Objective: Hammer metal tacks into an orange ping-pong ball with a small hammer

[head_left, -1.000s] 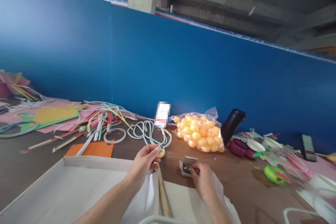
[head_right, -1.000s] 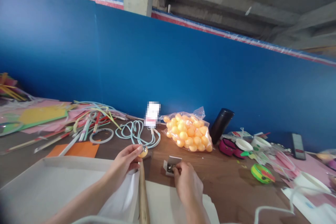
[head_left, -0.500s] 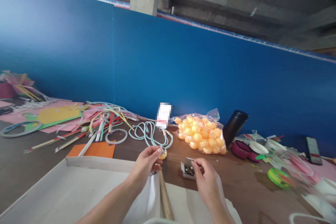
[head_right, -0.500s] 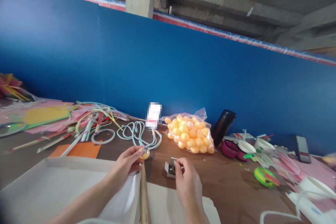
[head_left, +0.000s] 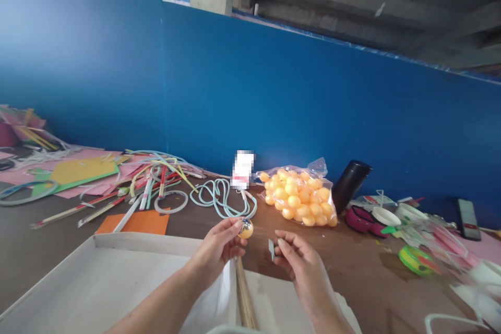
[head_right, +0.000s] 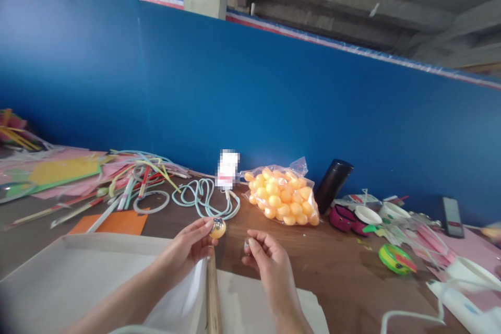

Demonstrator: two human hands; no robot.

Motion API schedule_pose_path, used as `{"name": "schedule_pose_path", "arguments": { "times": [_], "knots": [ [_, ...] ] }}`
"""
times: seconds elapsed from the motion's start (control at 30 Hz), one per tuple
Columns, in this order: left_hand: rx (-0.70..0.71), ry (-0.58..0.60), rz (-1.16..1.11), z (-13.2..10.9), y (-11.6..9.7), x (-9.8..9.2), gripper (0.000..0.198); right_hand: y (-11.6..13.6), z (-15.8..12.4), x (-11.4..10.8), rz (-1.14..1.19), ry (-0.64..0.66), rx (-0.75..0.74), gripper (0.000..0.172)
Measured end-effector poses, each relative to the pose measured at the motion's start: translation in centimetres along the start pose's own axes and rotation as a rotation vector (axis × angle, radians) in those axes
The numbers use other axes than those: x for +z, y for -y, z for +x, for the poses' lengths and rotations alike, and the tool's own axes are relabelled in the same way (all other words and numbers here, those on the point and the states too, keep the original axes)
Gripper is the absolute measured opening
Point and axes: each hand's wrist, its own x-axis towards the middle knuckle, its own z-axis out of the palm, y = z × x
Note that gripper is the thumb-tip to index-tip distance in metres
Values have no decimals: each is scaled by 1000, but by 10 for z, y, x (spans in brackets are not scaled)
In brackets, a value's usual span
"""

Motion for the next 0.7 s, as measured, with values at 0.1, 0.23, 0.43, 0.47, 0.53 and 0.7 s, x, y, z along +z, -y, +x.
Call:
{"name": "schedule_pose_path", "arguments": {
  "times": [0.1, 0.23, 0.43, 0.47, 0.53, 0.7],
  "knots": [
    [-4, 13, 2, 0, 0, 0, 23, 3, -2, 3, 75, 31, 31, 27],
    [-18, 26, -15, -2, -1, 1, 23, 10, -4, 6, 38, 77, 8, 24],
    [-39, 51, -54, -5, -5, 5, 25, 8, -6, 7, -3, 115, -46, 27],
    [-38, 60, -52, -6, -5, 5, 25, 7, -6, 7, -2, 116, -50, 27],
    [-35, 83, -47, -6, -5, 6, 26, 6, -6, 7, -2, 124, -50, 28],
    [-47, 108, -16, -8, -7, 7, 25, 6, -7, 6, -4, 172, -25, 23]
  ]
}}
